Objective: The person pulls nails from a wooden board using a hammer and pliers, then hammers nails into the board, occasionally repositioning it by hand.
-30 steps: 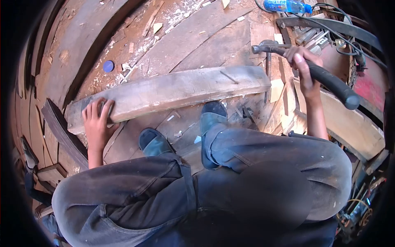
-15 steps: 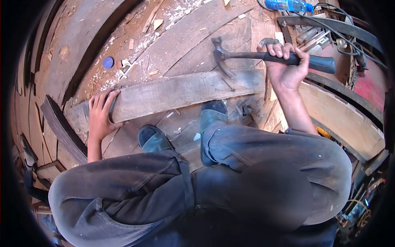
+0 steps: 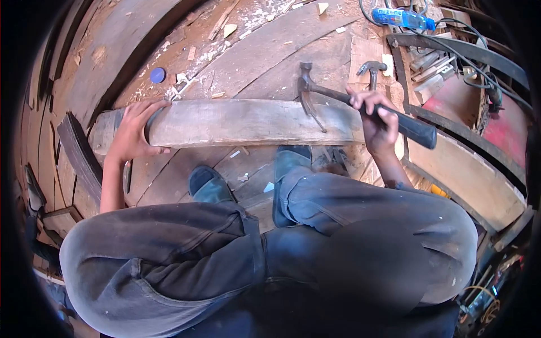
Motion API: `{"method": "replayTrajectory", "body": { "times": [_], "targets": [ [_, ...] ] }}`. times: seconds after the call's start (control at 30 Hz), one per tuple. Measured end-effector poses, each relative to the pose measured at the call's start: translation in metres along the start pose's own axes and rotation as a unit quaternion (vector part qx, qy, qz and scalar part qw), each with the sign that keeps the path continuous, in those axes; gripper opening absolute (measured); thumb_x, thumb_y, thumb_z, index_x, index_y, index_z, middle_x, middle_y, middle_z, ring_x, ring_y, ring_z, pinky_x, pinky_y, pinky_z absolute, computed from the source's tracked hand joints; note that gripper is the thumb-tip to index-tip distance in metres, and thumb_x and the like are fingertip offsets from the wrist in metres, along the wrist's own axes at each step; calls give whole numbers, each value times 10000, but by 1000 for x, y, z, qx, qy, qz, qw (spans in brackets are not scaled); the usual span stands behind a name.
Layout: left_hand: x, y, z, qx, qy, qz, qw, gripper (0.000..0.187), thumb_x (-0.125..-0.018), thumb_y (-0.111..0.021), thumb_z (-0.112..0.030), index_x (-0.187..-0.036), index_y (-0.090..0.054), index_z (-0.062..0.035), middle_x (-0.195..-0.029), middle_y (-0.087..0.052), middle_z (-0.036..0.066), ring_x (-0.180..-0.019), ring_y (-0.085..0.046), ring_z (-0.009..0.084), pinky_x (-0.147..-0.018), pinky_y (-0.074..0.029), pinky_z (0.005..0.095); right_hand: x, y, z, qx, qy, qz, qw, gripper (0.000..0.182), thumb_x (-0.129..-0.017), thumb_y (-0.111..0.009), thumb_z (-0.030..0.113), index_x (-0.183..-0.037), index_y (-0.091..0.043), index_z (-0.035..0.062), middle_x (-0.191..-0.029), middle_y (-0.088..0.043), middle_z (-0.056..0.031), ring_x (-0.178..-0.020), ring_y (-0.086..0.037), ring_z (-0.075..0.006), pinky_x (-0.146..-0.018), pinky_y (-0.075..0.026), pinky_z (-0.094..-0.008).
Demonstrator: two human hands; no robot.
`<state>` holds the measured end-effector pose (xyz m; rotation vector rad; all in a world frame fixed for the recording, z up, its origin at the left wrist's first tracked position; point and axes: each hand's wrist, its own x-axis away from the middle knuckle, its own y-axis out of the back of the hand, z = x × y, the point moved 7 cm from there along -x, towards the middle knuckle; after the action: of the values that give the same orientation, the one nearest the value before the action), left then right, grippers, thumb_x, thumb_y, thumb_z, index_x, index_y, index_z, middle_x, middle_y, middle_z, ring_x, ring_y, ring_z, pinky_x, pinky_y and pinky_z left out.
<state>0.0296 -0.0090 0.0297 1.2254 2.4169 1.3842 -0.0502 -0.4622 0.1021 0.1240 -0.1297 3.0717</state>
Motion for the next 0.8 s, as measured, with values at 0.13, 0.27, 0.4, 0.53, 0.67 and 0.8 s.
{"method": "replayTrajectory", "body": {
  "times": [0.13, 0.27, 0.4, 0.53, 0.67, 0.8],
  "targets": [
    [-2, -4, 6, 25, 11, 17, 999, 1037, -446, -902, -399, -1389, -553, -147, -1319, -587, 141, -1285, -499, 367, -1127, -327, 485, 22, 11, 27, 14, -12, 9, 1000, 265, -842, -443, 284, -763, -469, 32, -858, -592, -183, -924, -565, -302, -1114, -347, -596],
    [-6, -7, 18, 43, 23, 45, 998, 1062, -445, -909, -422, -1408, -546, -158, -1365, -575, 140, -1308, -493, 368, -1142, -317, 492, 37, 28, 66, 33, -9, 34, 999, 279, -870, -432, 296, -745, -462, 48, -728, -536, -126, -784, -554, -274, -1081, -376, -609],
    [-6, -9, 13, 24, 21, 44, 999, 1076, -436, -913, -435, -1410, -548, -160, -1396, -568, 134, -1323, -489, 365, -1142, -319, 496, 40, 42, 77, 20, 5, -37, 999, 264, -899, -449, 262, -708, -382, 93, -628, -387, -36, -628, -420, -180, -923, -461, -480],
    [-3, -11, 12, 18, 11, 36, 999, 1068, -442, -917, -418, -1410, -548, -160, -1397, -571, 127, -1327, -489, 355, -1142, -320, 492, 29, 44, 87, 10, 41, -79, 996, 283, -897, -482, 273, -701, -378, 98, -577, -371, -21, -560, -390, -155, -746, -402, -371],
    [-2, -9, 10, 18, 22, 34, 999, 1056, -444, -921, -393, -1406, -554, -161, -1400, -571, 125, -1325, -493, 348, -1141, -321, 491, 2, 35, 76, -55, 73, -108, 990, 339, -902, -491, 329, -663, -410, 102, -576, -407, -35, -584, -445, -184, -792, -437, -394],
    [-1, -7, 10, 24, 25, 25, 999, 1047, -439, -923, -392, -1398, -565, -168, -1400, -573, 126, -1334, -489, 342, -1142, -318, 490, -31, 1, 40, -208, 49, -138, 967, 483, -935, -430, 446, -587, -406, 113, -636, -481, -88, -722, -503, -257, -903, -444, -481]
  ]
}}
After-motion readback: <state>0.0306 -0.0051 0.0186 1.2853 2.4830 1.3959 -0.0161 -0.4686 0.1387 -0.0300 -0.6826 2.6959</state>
